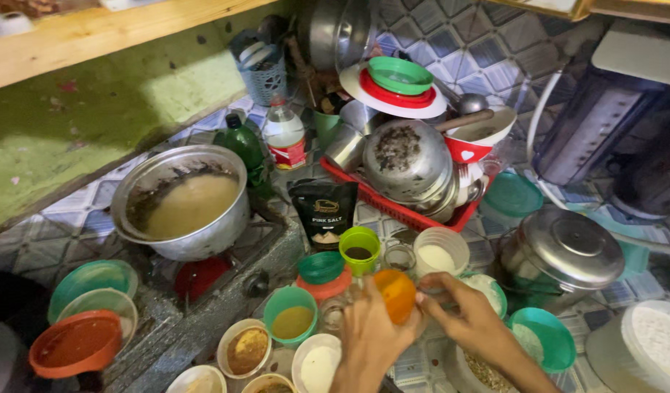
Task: The person fills plastic storage jars with dry ingredients from bowls on the kitchen counter, screws the lids on securely, and places the closed jars onto an upper cabinet shelf one at a time. They repeat this for several jars of different powders and grains, arranging them in a row on the shelf.
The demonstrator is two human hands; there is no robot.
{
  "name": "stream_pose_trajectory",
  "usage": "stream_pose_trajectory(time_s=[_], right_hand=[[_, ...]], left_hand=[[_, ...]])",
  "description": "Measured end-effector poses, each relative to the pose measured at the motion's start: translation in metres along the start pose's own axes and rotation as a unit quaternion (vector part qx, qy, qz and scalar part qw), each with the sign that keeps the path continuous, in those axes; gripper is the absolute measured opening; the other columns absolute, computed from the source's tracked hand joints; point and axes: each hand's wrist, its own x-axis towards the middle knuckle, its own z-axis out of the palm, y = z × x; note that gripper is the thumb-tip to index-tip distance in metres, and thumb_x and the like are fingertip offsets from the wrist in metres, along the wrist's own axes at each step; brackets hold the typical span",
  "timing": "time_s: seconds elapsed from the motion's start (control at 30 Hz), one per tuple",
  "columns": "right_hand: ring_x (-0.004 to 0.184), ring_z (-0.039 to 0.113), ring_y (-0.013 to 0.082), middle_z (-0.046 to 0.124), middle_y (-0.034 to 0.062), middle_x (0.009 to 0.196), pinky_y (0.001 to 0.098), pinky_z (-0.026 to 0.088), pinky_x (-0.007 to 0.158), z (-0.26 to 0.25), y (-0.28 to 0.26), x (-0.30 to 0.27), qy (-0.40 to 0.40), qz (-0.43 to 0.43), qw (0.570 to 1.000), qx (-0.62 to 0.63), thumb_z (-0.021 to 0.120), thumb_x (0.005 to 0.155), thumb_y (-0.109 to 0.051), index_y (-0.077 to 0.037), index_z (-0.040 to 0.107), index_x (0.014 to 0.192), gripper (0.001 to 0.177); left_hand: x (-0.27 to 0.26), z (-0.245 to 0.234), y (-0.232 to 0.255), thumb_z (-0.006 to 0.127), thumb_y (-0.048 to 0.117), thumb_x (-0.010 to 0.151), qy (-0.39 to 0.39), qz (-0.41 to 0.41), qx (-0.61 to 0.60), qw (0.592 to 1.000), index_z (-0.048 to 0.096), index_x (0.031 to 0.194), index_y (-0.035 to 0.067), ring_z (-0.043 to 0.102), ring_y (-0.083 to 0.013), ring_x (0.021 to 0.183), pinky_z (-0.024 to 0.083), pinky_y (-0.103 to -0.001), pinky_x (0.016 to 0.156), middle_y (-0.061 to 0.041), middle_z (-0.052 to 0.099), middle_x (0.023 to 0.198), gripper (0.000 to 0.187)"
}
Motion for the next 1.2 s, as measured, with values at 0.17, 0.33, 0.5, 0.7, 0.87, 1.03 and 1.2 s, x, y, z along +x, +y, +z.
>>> stream_pose_trajectory(time_s=[0.17,0.33,0.5,0.7,0.87,1.03,1.2], right_hand=[[0.089,0.075,0.0243,0.078,0.0093,0.108,0.0359,0.063,0.079,0.015,0.010,0.001,-0.014,0.056,0.990,-0.130,0.076,0.084,-0.041,-0.014,0.062,0.134,0.059],[0.099,0.069,0.0399,0.071,0.0209,0.109,0.0443,0.054,0.084,0.024,-0.002,-0.007,0.102,-0.215,0.947,-0.217,0.077,0.077,-0.034,0.001,0.064,0.115,0.053],[0.096,0.070,0.0377,0.073,0.0186,0.104,0.0420,0.056,0.082,0.048,-0.028,-0.008,0.064,-0.294,0.943,-0.141,0.076,0.078,-0.029,0.000,0.067,0.108,0.043],[0.075,0.077,0.0203,0.080,0.0062,0.091,0.0339,0.063,0.068,0.102,-0.045,0.007,-0.096,-0.109,0.989,-0.032,0.078,0.083,-0.033,-0.007,0.072,0.112,0.040],[0.079,0.081,0.0150,0.081,0.0056,0.092,0.0298,0.064,0.070,0.143,-0.043,0.033,-0.142,-0.142,0.979,0.023,0.077,0.084,-0.029,-0.002,0.070,0.104,0.035],[0.080,0.078,0.0164,0.078,0.0078,0.092,0.0309,0.063,0.072,0.175,-0.036,0.056,-0.161,-0.118,0.980,-0.012,0.080,0.083,-0.031,-0.003,0.064,0.114,0.044],[0.081,0.078,0.0157,0.080,0.0067,0.094,0.0331,0.063,0.070,0.165,-0.028,0.074,-0.147,-0.099,0.984,0.019,0.076,0.083,-0.025,-0.008,0.068,0.112,0.034]], left_hand=[[-0.007,0.023,-0.017,0.076,0.041,0.080,-0.007,0.028,-0.015,0.999,0.045,0.132,-0.011,0.068,-0.0522,0.086,0.057,-0.056,0.072,-0.035,0.062,0.106,0.080],[-0.020,0.014,-0.048,0.075,0.040,0.088,0.023,0.033,-0.038,0.998,0.059,0.108,-0.005,0.067,-0.0514,0.091,0.055,-0.056,0.075,-0.032,0.066,0.101,0.051],[-0.035,-0.019,-0.074,0.071,0.032,0.089,0.118,0.038,-0.083,0.989,0.067,0.100,0.002,0.070,-0.0471,0.085,0.055,-0.053,0.072,-0.025,0.073,0.092,0.032],[-0.040,-0.054,-0.125,0.067,0.036,0.091,0.194,-0.067,0.030,0.978,0.070,0.094,0.006,0.070,-0.0463,0.080,0.054,-0.056,0.074,-0.025,0.074,0.083,0.030],[-0.033,-0.055,-0.169,0.058,0.026,0.096,0.193,-0.154,0.070,0.966,0.065,0.099,0.002,0.069,-0.0475,0.082,0.054,-0.057,0.076,-0.026,0.072,0.086,0.025],[-0.020,-0.039,-0.195,0.066,0.032,0.089,0.112,-0.209,0.108,0.965,0.068,0.095,0.004,0.070,-0.0448,0.092,0.055,-0.055,0.084,-0.025,0.072,0.093,0.029],[-0.021,-0.042,-0.188,0.061,0.038,0.095,0.106,-0.234,0.120,0.959,0.065,0.105,0.007,0.068,-0.0450,0.097,0.053,-0.056,0.085,-0.024,0.072,0.097,0.033]])
